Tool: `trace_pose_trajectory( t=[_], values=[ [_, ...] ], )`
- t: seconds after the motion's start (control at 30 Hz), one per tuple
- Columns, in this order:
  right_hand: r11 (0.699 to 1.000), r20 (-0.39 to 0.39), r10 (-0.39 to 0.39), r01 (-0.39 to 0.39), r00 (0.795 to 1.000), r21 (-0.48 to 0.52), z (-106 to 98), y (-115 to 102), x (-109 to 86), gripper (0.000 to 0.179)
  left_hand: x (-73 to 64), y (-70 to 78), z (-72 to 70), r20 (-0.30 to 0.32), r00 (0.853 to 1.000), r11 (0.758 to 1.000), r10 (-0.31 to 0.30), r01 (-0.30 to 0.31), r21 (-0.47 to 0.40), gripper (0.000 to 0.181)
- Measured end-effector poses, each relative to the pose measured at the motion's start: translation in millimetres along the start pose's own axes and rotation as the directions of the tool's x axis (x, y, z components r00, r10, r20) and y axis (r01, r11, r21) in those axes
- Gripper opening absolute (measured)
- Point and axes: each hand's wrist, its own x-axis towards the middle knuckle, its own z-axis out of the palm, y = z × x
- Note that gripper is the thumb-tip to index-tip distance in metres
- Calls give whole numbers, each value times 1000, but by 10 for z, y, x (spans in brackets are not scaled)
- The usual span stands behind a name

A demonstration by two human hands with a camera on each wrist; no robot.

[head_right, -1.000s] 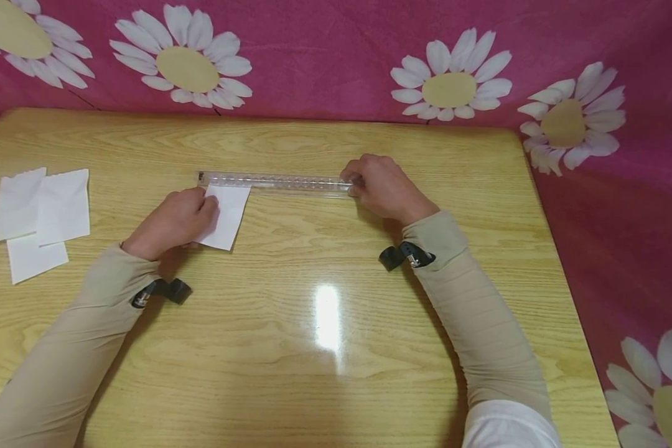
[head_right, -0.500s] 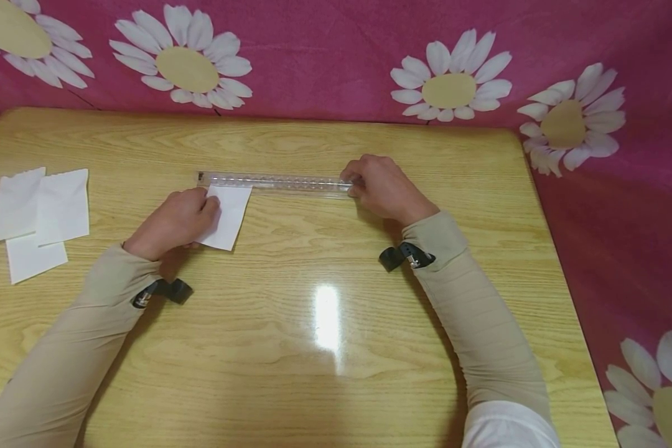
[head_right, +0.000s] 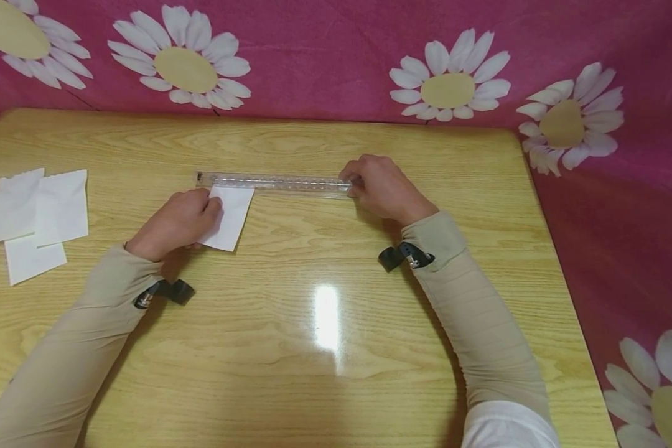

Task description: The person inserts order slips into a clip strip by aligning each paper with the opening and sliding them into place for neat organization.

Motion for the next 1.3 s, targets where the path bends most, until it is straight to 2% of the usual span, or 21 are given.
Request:
trace_pose_trajectory(
  t=[0.63, 1.3],
  values=[
    [1000, -4, -6, 6, 1000, -9, 9, 16, 5, 28, 7, 30, 24, 12, 1000, 1000, -29, 29, -3, 48],
    [999, -17, -25, 24, 1000, -21, -2, 1, -1, 27, 8, 56, 10, 24, 999, 1000, -20, 20, 9, 49]
  ],
)
